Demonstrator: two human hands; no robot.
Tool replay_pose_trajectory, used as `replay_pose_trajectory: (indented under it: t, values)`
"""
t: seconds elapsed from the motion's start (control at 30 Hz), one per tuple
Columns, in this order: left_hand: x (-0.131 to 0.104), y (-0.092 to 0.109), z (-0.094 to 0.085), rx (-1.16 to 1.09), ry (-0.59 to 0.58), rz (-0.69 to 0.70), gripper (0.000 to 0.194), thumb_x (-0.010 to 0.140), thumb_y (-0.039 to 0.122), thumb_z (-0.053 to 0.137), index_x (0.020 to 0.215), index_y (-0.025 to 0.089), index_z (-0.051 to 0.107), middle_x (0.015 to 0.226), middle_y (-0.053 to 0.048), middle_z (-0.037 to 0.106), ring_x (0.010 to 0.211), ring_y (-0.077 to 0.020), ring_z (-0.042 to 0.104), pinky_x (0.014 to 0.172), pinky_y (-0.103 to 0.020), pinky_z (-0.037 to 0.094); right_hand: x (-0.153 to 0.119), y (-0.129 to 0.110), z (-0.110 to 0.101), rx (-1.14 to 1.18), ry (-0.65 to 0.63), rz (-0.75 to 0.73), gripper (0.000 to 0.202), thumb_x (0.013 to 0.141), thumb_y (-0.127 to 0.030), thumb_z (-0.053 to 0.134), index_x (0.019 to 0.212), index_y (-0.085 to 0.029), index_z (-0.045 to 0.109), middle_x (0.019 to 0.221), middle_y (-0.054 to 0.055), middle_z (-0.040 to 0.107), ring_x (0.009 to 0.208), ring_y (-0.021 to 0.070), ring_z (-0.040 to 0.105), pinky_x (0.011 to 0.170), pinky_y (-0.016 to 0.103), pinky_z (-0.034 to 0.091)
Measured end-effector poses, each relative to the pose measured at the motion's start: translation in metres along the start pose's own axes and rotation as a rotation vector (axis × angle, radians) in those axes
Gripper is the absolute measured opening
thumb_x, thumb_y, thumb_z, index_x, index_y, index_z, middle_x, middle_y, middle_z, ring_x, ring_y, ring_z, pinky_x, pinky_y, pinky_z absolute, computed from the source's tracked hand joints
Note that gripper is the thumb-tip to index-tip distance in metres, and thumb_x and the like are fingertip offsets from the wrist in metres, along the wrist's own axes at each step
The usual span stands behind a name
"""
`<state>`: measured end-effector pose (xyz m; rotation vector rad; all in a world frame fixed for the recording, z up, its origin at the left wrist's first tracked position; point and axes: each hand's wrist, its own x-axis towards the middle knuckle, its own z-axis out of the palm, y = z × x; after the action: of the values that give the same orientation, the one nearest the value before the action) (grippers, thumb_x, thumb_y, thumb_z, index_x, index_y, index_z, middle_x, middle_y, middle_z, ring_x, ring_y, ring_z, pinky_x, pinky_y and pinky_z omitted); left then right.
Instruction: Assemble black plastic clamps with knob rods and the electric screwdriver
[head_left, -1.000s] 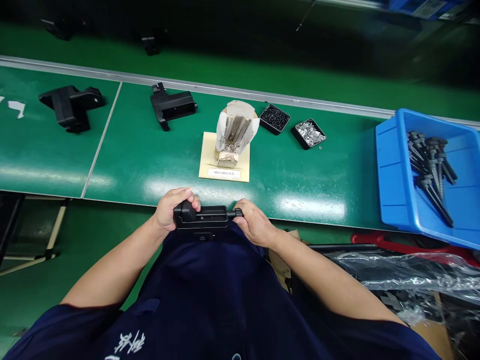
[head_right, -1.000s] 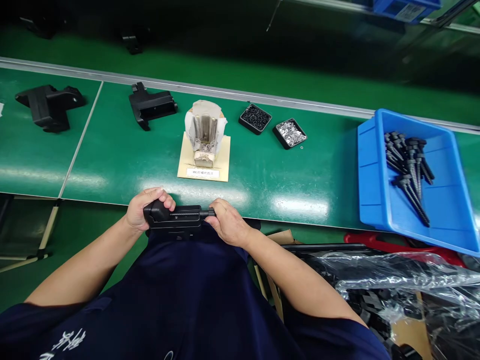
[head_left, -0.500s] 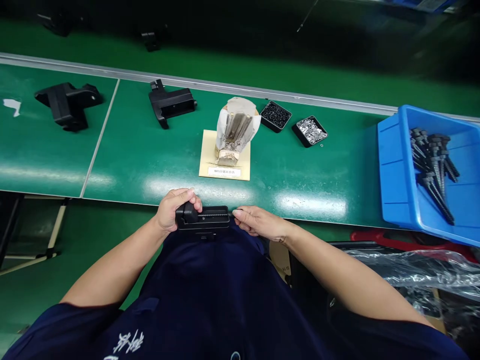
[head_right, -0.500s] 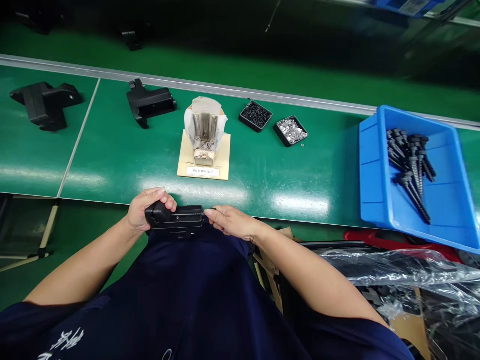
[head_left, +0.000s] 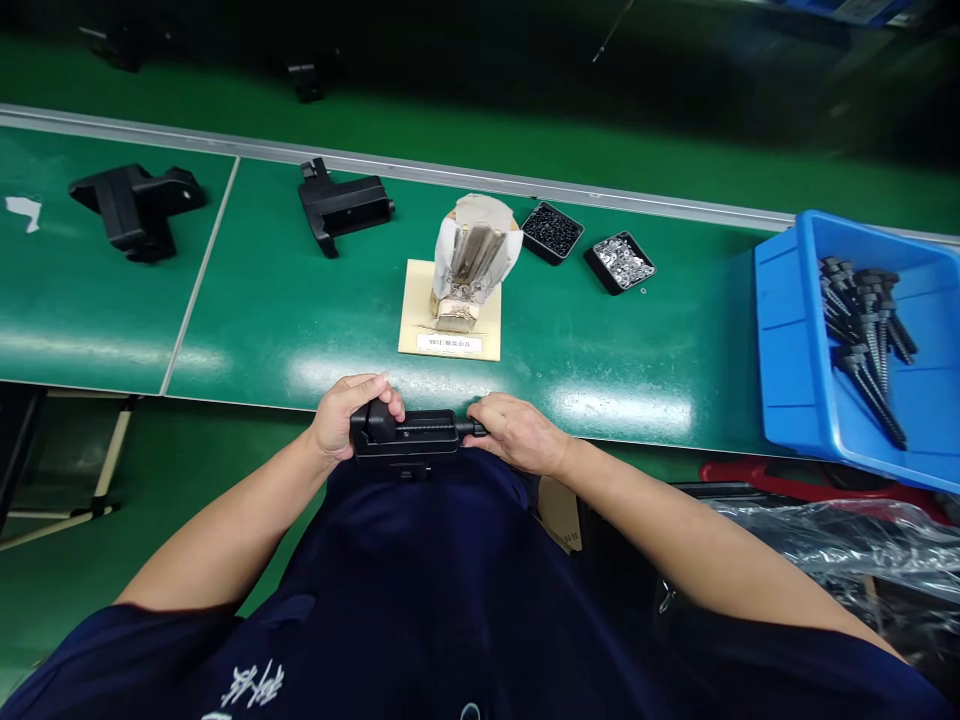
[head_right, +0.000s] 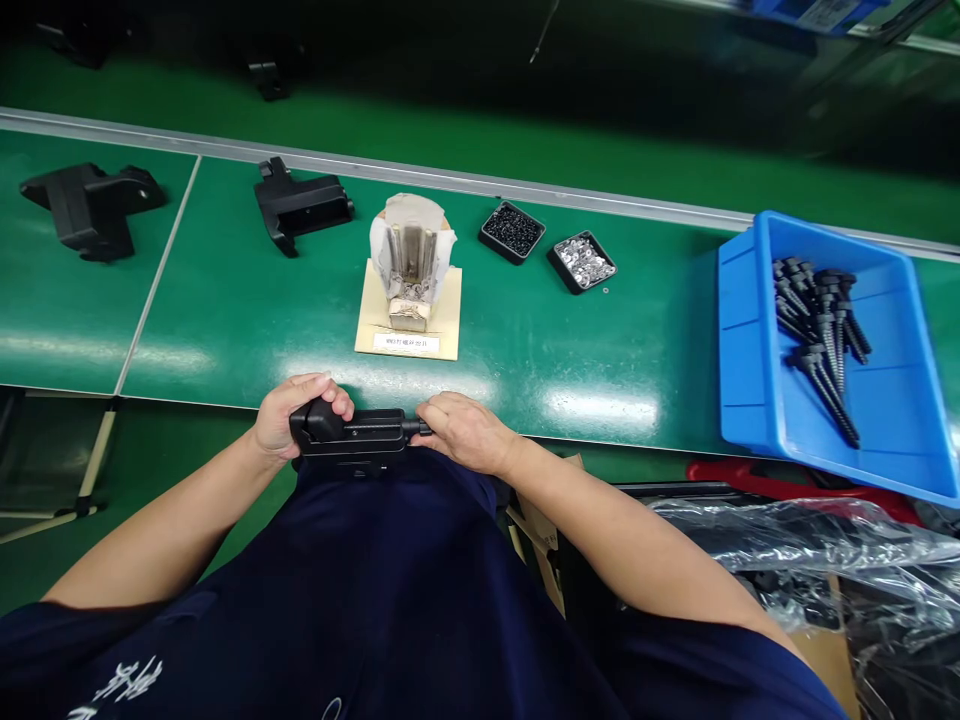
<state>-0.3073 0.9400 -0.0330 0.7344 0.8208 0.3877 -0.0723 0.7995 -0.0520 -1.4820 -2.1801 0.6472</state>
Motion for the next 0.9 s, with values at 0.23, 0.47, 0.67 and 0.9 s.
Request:
replay_pose_trajectory:
  t: [0.23,0.47,0.67,0.9]
  values:
    - [-0.001,0.002,0.000,-0.006,-0.012,-0.009,0.040,0.069,0.044,0.084,0.061,0.013,0.060,0.062,-0.005,0.063,0.062,-0.0180,0.064,0.062,-0.028,0.051,0.000,-0.004,-0.001,0.108,-0.032,0.086,0.061,0.101,-0.069,0.026,0.098,-0.018,0.057,0.080,0.008,0.061,0.074,0.0212,0.057,0.071,0.034,0.046]
    - [-0.001,0.002,0.001,0.020,-0.001,0.006,0.042,0.066,0.045,0.086,0.058,0.013,0.059,0.059,-0.005,0.062,0.059,-0.0174,0.062,0.061,-0.027,0.051,0.007,-0.024,-0.004,0.787,-0.237,0.673,0.072,0.089,-0.087,0.024,0.066,-0.022,0.044,0.051,-0.004,0.039,0.046,0.0095,0.033,0.047,0.024,0.030]
    - [-0.001,0.000,0.000,0.042,0.007,0.014,0.040,0.068,0.044,0.084,0.059,0.013,0.060,0.060,-0.005,0.062,0.060,-0.0171,0.063,0.061,-0.027,0.051,0.009,-0.032,-0.007,1.095,-0.340,0.959,0.066,0.089,-0.085,0.027,0.070,-0.023,0.038,0.049,-0.008,0.031,0.041,0.0078,0.024,0.039,0.021,0.022]
    - [-0.001,-0.001,0.000,0.007,-0.005,0.027,0.041,0.067,0.044,0.084,0.058,0.013,0.059,0.059,-0.005,0.062,0.059,-0.0171,0.062,0.061,-0.027,0.051,-0.009,-0.020,-0.008,0.239,0.036,0.195,0.037,0.104,-0.050,0.037,0.107,-0.018,0.054,0.095,0.010,0.063,0.084,0.0202,0.058,0.078,0.036,0.049]
